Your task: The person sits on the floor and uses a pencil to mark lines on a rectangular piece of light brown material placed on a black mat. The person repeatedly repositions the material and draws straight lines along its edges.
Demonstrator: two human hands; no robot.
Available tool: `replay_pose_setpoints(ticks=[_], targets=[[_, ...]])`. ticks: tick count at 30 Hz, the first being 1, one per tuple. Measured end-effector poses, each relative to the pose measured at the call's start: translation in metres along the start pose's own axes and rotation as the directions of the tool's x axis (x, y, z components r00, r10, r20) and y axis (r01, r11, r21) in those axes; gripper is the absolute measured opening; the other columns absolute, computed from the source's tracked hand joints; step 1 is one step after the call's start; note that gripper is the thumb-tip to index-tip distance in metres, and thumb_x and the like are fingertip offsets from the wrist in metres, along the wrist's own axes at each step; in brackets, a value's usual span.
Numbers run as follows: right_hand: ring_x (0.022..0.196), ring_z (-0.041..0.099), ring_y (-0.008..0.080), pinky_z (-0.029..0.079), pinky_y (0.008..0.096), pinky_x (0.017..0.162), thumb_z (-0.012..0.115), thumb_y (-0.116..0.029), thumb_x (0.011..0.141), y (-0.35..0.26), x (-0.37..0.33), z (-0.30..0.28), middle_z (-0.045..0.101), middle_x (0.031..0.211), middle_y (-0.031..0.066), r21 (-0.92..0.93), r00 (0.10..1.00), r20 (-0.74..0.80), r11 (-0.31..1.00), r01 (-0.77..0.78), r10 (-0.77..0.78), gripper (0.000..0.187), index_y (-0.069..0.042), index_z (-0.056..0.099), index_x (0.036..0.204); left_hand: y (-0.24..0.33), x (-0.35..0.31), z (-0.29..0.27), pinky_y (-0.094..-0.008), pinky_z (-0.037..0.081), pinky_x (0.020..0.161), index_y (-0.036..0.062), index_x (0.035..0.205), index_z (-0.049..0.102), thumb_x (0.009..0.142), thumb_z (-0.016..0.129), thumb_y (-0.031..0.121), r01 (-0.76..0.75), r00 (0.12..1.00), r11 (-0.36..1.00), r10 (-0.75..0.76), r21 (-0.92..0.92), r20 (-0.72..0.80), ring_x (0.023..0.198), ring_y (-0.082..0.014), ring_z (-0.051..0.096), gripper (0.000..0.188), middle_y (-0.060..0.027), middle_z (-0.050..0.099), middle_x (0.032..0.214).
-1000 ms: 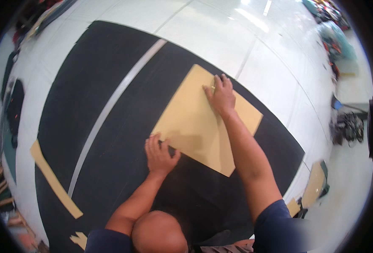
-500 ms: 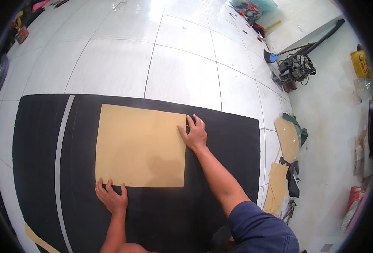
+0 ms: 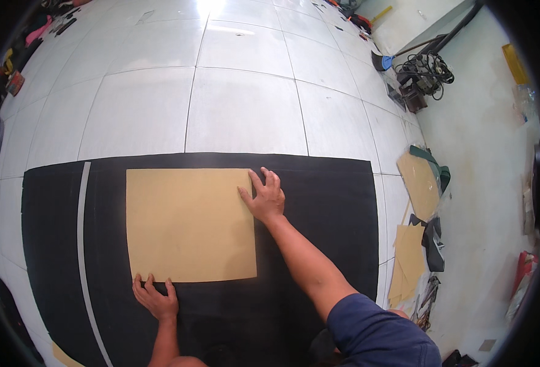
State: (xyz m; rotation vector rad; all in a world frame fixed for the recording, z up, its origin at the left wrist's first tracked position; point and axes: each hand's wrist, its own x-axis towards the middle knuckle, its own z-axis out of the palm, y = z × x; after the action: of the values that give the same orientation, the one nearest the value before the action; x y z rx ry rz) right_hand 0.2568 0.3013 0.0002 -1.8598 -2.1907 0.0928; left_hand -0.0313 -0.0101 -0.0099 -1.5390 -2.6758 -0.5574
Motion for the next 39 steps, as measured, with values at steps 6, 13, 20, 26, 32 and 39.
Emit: replay_pose_setpoints(ticks=[6, 13, 20, 26, 32, 39], targets=[[0.147, 0.042, 0.0333, 0.053, 0.0506, 0.105, 0.070, -0.060, 0.092, 0.001, 0.000, -0.001, 0.050, 0.153, 0.0121, 0.025, 1.000, 0.017, 1.000, -0.016, 0.015, 0.061, -0.027, 0.064, 0.144, -0.002, 0.000, 0.000, -0.0620, 0.029, 0.120, 0.0024, 0.133, 0.055, 0.094, 0.073, 0.031, -0.013, 1.000, 1.000, 0.013, -0.003, 0.006, 0.146, -0.0470, 0.037, 0.051, -0.0260, 0.042, 0.153], [0.146, 0.044, 0.0334, 0.053, 0.0506, 0.104, 0.071, -0.059, 0.092, -0.001, -0.001, -0.003, 0.051, 0.152, 0.0112, 0.049, 1.000, 0.004, 0.998, -0.025, 0.025, 0.061, -0.027, 0.064, 0.143, -0.006, -0.002, 0.002, -0.0620, 0.029, 0.120, 0.0030, 0.133, 0.056, 0.093, 0.072, 0.031, -0.001, 1.000, 1.000, 0.001, 0.010, 0.011, 0.146, -0.0468, 0.036, 0.051, -0.0260, 0.043, 0.153], [0.146, 0.044, 0.0335, 0.054, 0.0502, 0.104, 0.073, -0.057, 0.091, -0.002, 0.001, -0.004, 0.051, 0.151, 0.0115, 0.057, 1.000, -0.010, 0.998, -0.015, 0.015, 0.060, -0.025, 0.066, 0.142, -0.005, -0.001, 0.000, -0.0619, 0.029, 0.120, 0.0030, 0.132, 0.057, 0.093, 0.072, 0.032, 0.008, 1.000, 1.000, -0.008, -0.004, 0.010, 0.146, -0.0466, 0.036, 0.051, -0.0256, 0.043, 0.152], [0.146, 0.044, 0.0340, 0.054, 0.0498, 0.104, 0.072, -0.055, 0.091, -0.001, 0.000, -0.003, 0.052, 0.151, 0.0116, 0.061, 1.000, -0.015, 0.998, -0.023, 0.024, 0.060, -0.026, 0.065, 0.142, -0.008, -0.002, 0.002, -0.0615, 0.028, 0.120, 0.0034, 0.132, 0.056, 0.092, 0.073, 0.031, 0.017, 1.000, 1.000, -0.016, -0.023, 0.023, 0.147, -0.0463, 0.036, 0.052, -0.0254, 0.043, 0.152], [0.147, 0.042, 0.0333, 0.054, 0.0513, 0.103, 0.068, -0.058, 0.093, 0.001, 0.001, 0.000, 0.048, 0.155, 0.0106, 0.015, 1.000, -0.006, 1.000, -0.008, 0.008, 0.061, -0.026, 0.063, 0.144, -0.008, -0.002, 0.001, -0.0618, 0.027, 0.122, 0.0039, 0.132, 0.056, 0.091, 0.073, 0.032, 0.031, 0.999, 0.999, -0.030, -0.032, 0.042, 0.147, -0.0464, 0.035, 0.053, -0.0252, 0.044, 0.152], [0.148, 0.039, 0.0341, 0.053, 0.0531, 0.104, 0.069, -0.059, 0.092, 0.001, -0.001, 0.004, 0.047, 0.156, 0.0103, 0.000, 1.000, 0.014, 1.000, -0.004, 0.004, 0.063, -0.027, 0.061, 0.146, -0.010, -0.003, 0.004, -0.0617, 0.026, 0.123, 0.0039, 0.138, 0.055, 0.092, 0.072, 0.035, -0.011, 0.999, 0.999, 0.010, 0.035, 0.033, 0.147, -0.0471, 0.035, 0.057, -0.0254, 0.046, 0.149]])
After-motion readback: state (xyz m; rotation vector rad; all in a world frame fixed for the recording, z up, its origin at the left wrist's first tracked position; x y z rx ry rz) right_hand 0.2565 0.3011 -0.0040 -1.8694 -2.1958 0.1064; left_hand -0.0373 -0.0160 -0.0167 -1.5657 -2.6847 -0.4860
